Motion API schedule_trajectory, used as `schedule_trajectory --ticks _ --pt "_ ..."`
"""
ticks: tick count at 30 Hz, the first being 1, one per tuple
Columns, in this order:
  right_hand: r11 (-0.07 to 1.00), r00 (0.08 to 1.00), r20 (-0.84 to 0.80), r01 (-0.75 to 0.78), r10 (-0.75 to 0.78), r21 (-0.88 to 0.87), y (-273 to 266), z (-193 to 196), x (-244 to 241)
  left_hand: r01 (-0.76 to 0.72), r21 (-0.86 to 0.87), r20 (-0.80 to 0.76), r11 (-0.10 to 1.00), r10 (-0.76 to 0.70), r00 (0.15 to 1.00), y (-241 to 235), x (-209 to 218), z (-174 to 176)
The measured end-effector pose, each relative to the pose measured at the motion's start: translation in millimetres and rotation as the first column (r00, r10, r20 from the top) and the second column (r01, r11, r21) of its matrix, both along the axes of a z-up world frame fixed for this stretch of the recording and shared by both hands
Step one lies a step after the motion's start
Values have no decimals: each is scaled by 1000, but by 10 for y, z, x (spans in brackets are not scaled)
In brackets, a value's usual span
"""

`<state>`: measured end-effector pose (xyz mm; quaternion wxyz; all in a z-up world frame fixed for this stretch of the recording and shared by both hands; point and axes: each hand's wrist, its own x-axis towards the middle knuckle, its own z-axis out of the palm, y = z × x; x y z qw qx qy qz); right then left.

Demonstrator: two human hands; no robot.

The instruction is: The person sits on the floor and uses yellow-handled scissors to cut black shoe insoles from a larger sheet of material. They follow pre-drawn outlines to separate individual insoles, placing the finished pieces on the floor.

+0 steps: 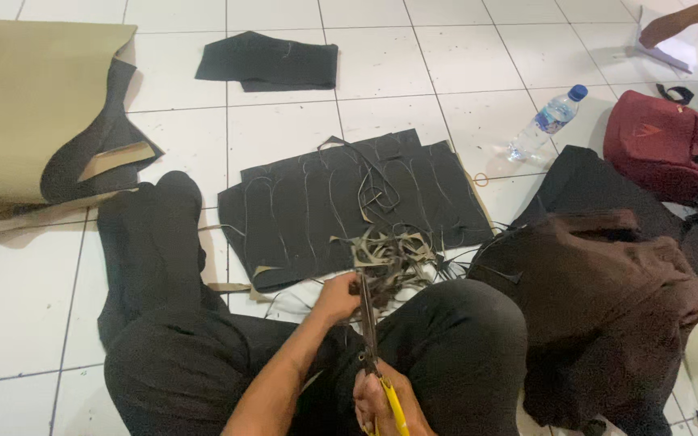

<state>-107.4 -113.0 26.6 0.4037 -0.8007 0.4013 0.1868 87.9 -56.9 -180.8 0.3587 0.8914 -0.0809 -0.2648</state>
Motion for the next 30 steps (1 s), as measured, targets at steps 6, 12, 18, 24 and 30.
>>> schedule_trajectory --ticks 6,12,18,24,30 --pt "926 915 202 305 -349 223 -111 -271 252 -47 -412 -293 910 -83 953 -381 148 946" --pt "567 825 219 142 -521 811 -373 -880 561 92 -51 -16 994 -93 996 193 501 1231" --pt "702 971 96 87 -218 707 -420 -882 783 -473 142 191 870 444 875 1015 796 307" --pt "611 949 106 103 -296 785 -350 -1026 876 -583 428 283 691 510 812 1183 873 -220" --pt "533 963 -34 176 -266 828 -382 -992 950 -536 218 519 816 368 771 1256 825 -314"
